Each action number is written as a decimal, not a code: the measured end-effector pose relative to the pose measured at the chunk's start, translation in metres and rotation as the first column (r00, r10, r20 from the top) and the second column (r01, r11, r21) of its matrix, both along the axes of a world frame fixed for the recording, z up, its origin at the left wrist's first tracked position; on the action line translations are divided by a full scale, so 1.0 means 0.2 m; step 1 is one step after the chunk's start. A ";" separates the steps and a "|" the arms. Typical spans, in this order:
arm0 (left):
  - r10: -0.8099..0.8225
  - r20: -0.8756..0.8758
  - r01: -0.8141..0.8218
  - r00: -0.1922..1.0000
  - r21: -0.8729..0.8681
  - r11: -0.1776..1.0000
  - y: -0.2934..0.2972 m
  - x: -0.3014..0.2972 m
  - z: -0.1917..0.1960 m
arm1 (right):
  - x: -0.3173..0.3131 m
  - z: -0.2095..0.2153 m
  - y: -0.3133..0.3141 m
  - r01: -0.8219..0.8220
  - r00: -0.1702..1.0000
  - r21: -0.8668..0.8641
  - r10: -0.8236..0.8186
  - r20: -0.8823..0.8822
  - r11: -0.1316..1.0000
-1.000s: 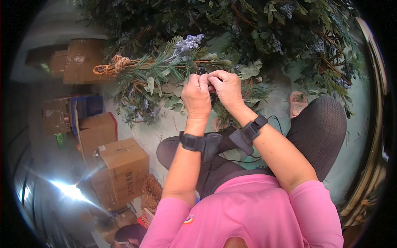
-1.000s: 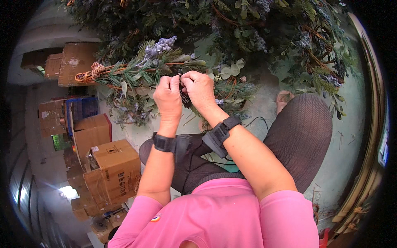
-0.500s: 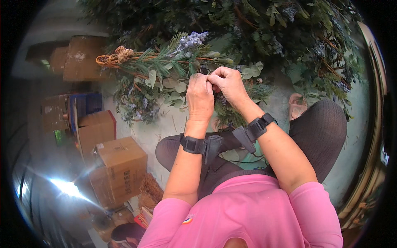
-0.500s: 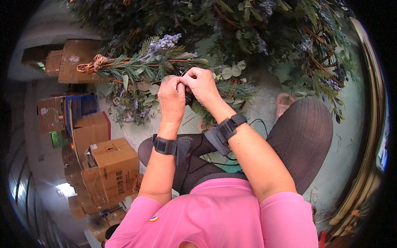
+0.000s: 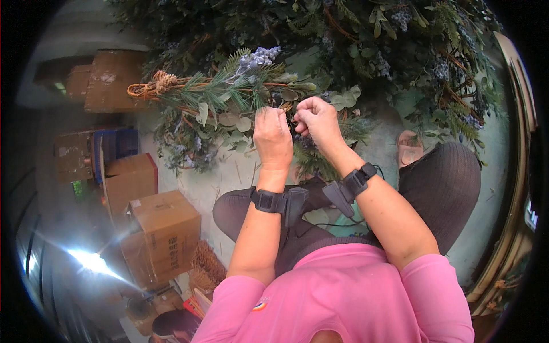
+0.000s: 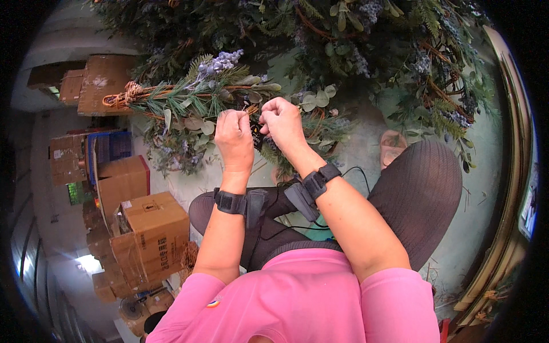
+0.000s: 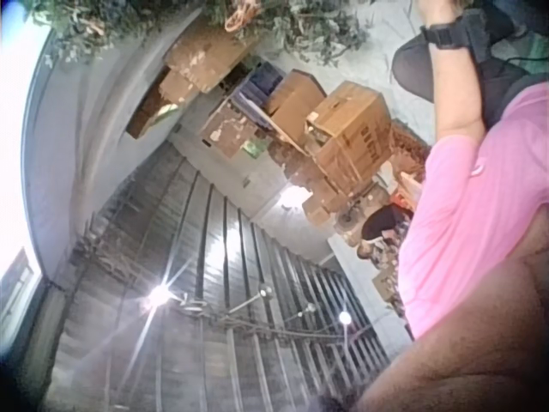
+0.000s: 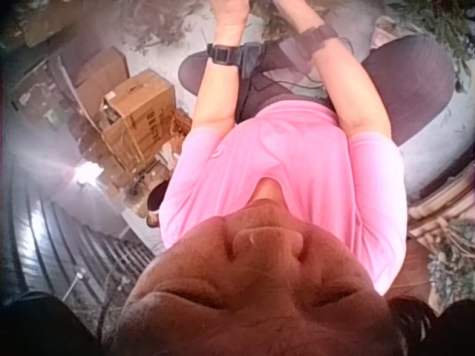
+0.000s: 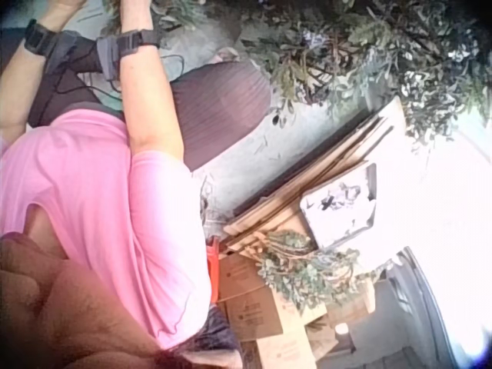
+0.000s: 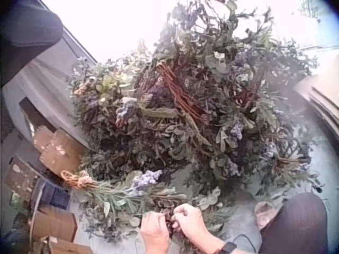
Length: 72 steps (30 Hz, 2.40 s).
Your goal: Assembling and labeling artificial greenery bundles while sitting on the floor.
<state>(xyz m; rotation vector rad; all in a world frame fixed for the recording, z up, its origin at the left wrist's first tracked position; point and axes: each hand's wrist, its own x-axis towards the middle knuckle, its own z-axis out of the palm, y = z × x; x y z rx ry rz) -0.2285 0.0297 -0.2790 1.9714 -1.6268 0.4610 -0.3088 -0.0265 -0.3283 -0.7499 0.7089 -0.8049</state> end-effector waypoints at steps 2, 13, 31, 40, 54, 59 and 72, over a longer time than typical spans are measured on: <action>0.001 -0.009 0.000 1.000 0.008 1.000 0.00 0.01 0.00 | 0.01 0.00 0.01 -0.016 1.000 -0.002 0.016 -0.007 1.000; -0.012 0.011 0.012 1.000 0.043 0.999 0.00 -0.01 0.00 | 0.05 0.07 0.01 0.068 0.996 -0.146 -0.058 0.070 0.987; 0.054 -0.088 -0.055 0.995 -0.009 0.998 -0.03 0.01 0.02 | 0.04 0.05 -0.04 0.010 0.999 -0.119 -0.006 0.041 0.993; 0.069 -0.031 -0.068 0.997 0.047 0.997 -0.02 0.00 0.04 | 0.03 0.05 -0.05 -0.033 0.999 -0.198 0.038 0.023 0.980; 0.027 0.138 -0.058 0.990 0.226 0.972 -0.01 0.02 0.08 | 0.03 0.05 -0.07 -0.040 0.999 -0.361 0.024 -0.048 0.932; -0.039 -0.042 0.041 0.998 0.040 0.998 -0.01 0.04 0.06 | 0.02 0.06 -0.07 -0.064 0.997 -0.476 0.031 -0.077 0.877; -0.056 -0.273 0.062 0.960 0.013 0.998 -0.03 0.07 0.08 | 0.04 0.03 -0.07 -0.035 0.999 -0.611 0.003 -0.054 0.791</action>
